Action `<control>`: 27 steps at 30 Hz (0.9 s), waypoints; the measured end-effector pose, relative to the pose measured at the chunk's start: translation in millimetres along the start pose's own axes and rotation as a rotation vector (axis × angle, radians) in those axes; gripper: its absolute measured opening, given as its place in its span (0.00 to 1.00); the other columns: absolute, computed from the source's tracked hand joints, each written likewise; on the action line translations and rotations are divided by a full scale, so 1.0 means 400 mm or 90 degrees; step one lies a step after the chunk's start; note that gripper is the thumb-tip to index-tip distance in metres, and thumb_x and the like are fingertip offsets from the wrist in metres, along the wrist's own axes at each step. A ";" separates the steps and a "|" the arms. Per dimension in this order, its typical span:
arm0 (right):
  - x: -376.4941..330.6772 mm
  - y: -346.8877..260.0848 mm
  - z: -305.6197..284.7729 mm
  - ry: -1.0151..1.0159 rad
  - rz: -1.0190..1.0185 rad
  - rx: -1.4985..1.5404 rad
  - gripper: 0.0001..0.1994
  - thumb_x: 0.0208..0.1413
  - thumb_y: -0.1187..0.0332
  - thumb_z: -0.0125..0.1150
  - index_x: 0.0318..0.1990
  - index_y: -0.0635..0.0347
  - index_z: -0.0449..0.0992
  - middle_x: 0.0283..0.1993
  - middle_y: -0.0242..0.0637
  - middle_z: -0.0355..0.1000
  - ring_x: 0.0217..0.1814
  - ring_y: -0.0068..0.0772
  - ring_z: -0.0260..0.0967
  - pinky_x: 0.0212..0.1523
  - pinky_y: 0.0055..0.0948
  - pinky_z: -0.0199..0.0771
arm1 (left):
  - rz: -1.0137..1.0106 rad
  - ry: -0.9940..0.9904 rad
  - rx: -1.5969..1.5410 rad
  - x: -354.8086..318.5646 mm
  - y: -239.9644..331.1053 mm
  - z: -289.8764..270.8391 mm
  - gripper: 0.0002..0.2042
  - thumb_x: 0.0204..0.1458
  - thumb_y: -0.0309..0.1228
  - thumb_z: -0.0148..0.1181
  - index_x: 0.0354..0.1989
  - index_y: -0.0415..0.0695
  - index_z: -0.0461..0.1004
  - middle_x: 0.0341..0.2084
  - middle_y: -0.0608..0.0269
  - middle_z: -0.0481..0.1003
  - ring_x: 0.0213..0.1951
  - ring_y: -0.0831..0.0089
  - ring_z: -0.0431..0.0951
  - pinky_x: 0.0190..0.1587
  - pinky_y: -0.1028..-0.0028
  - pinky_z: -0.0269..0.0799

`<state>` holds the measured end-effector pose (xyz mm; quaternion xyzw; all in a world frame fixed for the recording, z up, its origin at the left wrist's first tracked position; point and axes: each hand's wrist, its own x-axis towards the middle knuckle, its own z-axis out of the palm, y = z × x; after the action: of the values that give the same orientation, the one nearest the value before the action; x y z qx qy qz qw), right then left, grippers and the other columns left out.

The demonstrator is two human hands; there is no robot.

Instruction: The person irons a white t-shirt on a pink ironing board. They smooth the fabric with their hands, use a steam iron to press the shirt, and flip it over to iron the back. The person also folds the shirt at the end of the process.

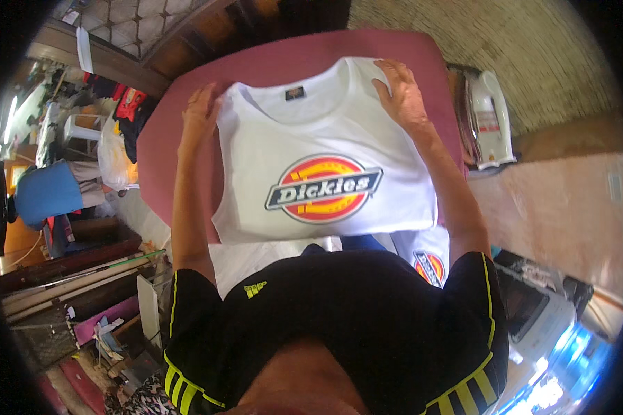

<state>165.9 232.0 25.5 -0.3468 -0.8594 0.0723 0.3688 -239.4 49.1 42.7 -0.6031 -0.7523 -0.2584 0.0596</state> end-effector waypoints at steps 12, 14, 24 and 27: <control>0.185 0.086 0.129 -0.207 -0.060 0.047 0.12 0.59 0.57 0.61 0.40 0.56 0.76 0.41 0.36 0.76 0.40 0.44 0.75 0.39 0.37 0.76 | -0.083 -0.136 -0.226 0.089 -0.072 0.072 0.09 0.58 0.35 0.62 0.37 0.43 0.75 0.26 0.56 0.77 0.28 0.62 0.77 0.32 0.68 0.71; 0.190 0.081 0.123 -0.214 -0.031 0.040 0.13 0.58 0.57 0.62 0.38 0.57 0.76 0.39 0.36 0.76 0.40 0.44 0.76 0.37 0.39 0.76 | -0.026 -0.093 -0.173 0.083 -0.073 0.089 0.09 0.58 0.37 0.61 0.36 0.44 0.75 0.21 0.56 0.76 0.25 0.61 0.76 0.30 0.66 0.70; 0.109 -0.291 0.212 -0.196 -0.231 0.219 0.17 0.50 0.63 0.69 0.47 0.54 0.77 0.54 0.38 0.70 0.59 0.41 0.65 0.62 0.43 0.62 | 0.001 -0.032 -0.114 0.091 -0.074 0.106 0.12 0.54 0.43 0.65 0.30 0.48 0.79 0.17 0.61 0.76 0.20 0.63 0.75 0.24 0.65 0.69; 0.086 -0.477 0.295 -0.329 -0.281 0.285 0.23 0.50 0.65 0.69 0.55 0.56 0.74 0.60 0.39 0.66 0.63 0.43 0.63 0.63 0.42 0.60 | 0.001 -0.001 -0.188 0.096 -0.065 0.096 0.09 0.54 0.39 0.65 0.31 0.47 0.81 0.19 0.61 0.77 0.22 0.63 0.76 0.28 0.65 0.71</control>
<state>-35.3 126.9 33.6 -0.0359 -0.9406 0.2613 0.2138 -265.5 97.0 16.9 -0.6063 -0.7055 -0.3657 -0.0304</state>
